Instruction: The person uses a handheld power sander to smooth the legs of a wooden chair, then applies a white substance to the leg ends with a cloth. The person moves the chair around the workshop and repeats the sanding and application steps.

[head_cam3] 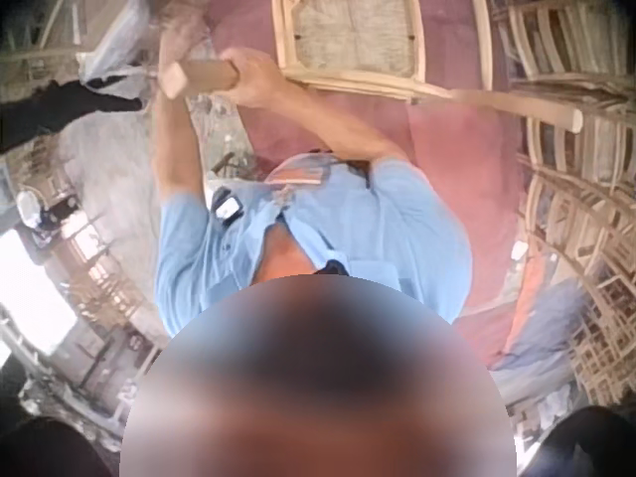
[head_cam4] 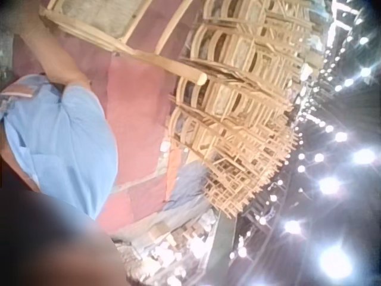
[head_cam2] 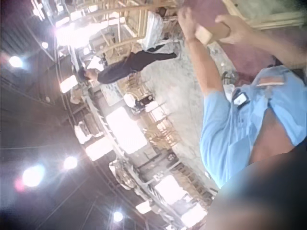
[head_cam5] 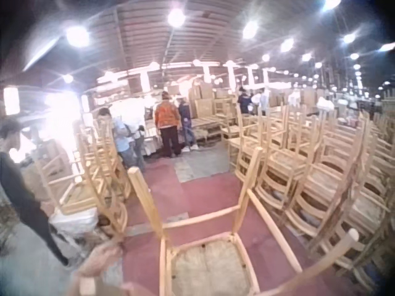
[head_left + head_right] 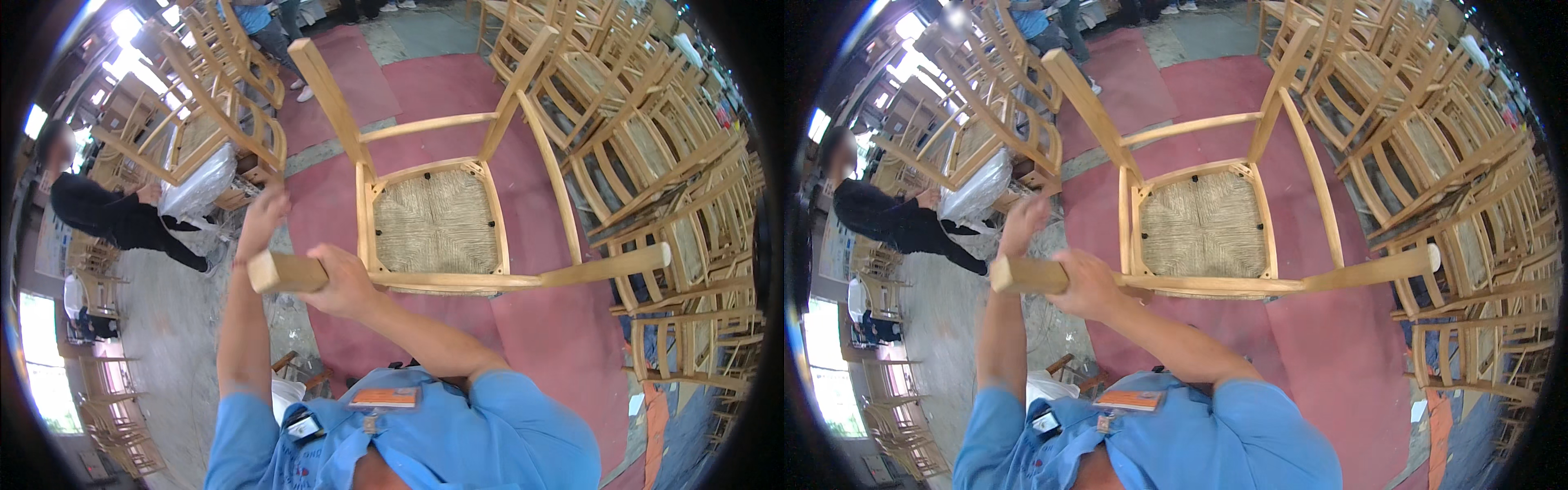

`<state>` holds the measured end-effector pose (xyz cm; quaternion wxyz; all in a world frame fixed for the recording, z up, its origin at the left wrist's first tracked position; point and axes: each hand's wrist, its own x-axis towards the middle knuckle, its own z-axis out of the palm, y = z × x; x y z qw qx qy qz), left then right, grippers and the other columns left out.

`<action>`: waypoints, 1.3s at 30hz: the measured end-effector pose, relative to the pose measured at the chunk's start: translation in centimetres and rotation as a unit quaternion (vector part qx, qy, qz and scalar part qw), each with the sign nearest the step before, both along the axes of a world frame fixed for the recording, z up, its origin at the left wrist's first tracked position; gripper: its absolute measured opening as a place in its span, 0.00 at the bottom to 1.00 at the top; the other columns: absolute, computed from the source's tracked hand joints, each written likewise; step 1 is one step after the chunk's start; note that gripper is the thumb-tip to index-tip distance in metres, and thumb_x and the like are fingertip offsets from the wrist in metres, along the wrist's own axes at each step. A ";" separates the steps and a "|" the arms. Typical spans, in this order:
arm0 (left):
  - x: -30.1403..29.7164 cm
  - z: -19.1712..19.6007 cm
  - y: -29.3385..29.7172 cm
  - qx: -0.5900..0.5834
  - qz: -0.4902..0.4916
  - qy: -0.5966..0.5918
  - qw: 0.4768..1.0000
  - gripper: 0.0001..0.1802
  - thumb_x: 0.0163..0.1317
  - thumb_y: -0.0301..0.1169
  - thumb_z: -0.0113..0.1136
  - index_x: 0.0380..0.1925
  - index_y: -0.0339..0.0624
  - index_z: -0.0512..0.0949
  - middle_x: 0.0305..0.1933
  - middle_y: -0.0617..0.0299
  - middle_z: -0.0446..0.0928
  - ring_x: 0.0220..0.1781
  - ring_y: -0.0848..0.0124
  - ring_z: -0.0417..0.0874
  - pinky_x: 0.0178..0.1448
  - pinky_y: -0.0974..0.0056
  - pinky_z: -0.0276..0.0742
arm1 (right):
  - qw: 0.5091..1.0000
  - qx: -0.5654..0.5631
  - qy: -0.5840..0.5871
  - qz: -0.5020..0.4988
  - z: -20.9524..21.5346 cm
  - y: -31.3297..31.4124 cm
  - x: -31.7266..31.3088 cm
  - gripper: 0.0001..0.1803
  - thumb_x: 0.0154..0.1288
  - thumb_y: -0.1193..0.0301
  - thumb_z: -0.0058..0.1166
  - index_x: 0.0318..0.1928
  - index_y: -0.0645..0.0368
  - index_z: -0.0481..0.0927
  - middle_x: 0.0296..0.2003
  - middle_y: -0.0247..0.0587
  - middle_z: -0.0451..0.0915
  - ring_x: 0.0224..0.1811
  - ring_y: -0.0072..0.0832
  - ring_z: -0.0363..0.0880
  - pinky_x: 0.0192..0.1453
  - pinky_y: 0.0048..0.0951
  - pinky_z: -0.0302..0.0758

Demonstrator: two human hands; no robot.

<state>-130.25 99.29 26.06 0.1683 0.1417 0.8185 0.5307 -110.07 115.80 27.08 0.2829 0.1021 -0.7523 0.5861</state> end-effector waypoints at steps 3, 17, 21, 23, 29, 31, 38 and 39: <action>7.4 -7.8 -7.1 -0.033 0.051 0.029 0.998 0.18 0.68 0.35 0.56 0.53 0.35 0.78 0.45 0.61 0.81 0.42 0.72 0.81 0.43 0.67 0.78 | 0.999 -0.039 -0.011 0.000 0.1 0.5 -2.4 0.27 0.48 0.64 0.73 0.46 0.55 0.73 0.35 0.45 0.79 0.40 0.47 0.81 0.43 0.42 0.77; 49.5 -27.3 -24.3 -0.178 0.229 -0.478 0.829 0.14 0.65 0.34 0.56 0.46 0.38 0.79 0.34 0.58 0.82 0.35 0.67 0.84 0.32 0.63 0.78 | 0.997 0.014 -0.017 0.078 -3.3 0.9 -1.7 0.30 0.58 0.65 0.67 0.58 0.60 0.70 0.50 0.53 0.78 0.53 0.49 0.78 0.56 0.42 0.76; 46.0 -27.0 -23.0 -0.087 0.234 -0.448 0.859 0.14 0.66 0.32 0.57 0.49 0.38 0.78 0.37 0.55 0.83 0.36 0.66 0.85 0.32 0.64 0.77 | 0.997 0.050 -0.053 0.004 -8.5 1.3 4.2 0.33 0.62 0.66 0.61 0.65 0.61 0.67 0.61 0.55 0.72 0.64 0.49 0.72 0.68 0.42 0.69; 43.6 -25.8 -22.0 -0.107 0.247 -0.376 0.887 0.14 0.67 0.32 0.56 0.49 0.38 0.78 0.37 0.57 0.83 0.35 0.68 0.83 0.31 0.65 0.78 | 0.981 0.076 -0.161 0.073 -13.3 2.6 8.9 0.30 0.64 0.66 0.58 0.65 0.61 0.69 0.62 0.55 0.73 0.66 0.49 0.71 0.71 0.43 0.67; 40.4 -21.6 -18.1 0.026 0.273 -0.260 0.926 0.13 0.68 0.32 0.56 0.48 0.38 0.79 0.30 0.65 0.77 0.27 0.76 0.77 0.25 0.71 0.69 | 0.823 0.291 -0.484 0.067 -31.9 9.9 30.4 0.21 0.59 0.62 0.56 0.49 0.63 0.82 0.50 0.65 0.79 0.51 0.56 0.79 0.55 0.49 0.75; 41.8 -21.5 -16.0 0.026 0.230 -0.246 0.941 0.14 0.68 0.32 0.57 0.49 0.37 0.79 0.32 0.64 0.78 0.28 0.76 0.78 0.27 0.70 0.71 | 0.736 0.334 -0.581 0.091 -35.4 13.1 39.6 0.25 0.60 0.56 0.56 0.47 0.64 0.83 0.47 0.62 0.82 0.51 0.58 0.80 0.54 0.52 0.75; 52.1 -22.1 -8.9 -0.053 0.040 -0.290 0.955 0.18 0.68 0.36 0.57 0.54 0.39 0.77 0.42 0.63 0.81 0.39 0.72 0.84 0.35 0.69 0.76 | 0.616 0.226 -0.755 -0.016 -36.5 14.3 67.4 0.20 0.69 0.57 0.54 0.44 0.61 0.86 0.37 0.47 0.84 0.37 0.39 0.82 0.42 0.46 0.79; 53.4 -22.2 -8.1 -0.051 0.036 -0.293 0.954 0.17 0.68 0.37 0.57 0.51 0.38 0.79 0.38 0.63 0.80 0.35 0.74 0.82 0.32 0.70 0.74 | 0.649 0.304 -0.698 0.010 -36.6 14.1 68.9 0.19 0.70 0.57 0.53 0.44 0.61 0.85 0.38 0.46 0.84 0.37 0.40 0.82 0.41 0.46 0.80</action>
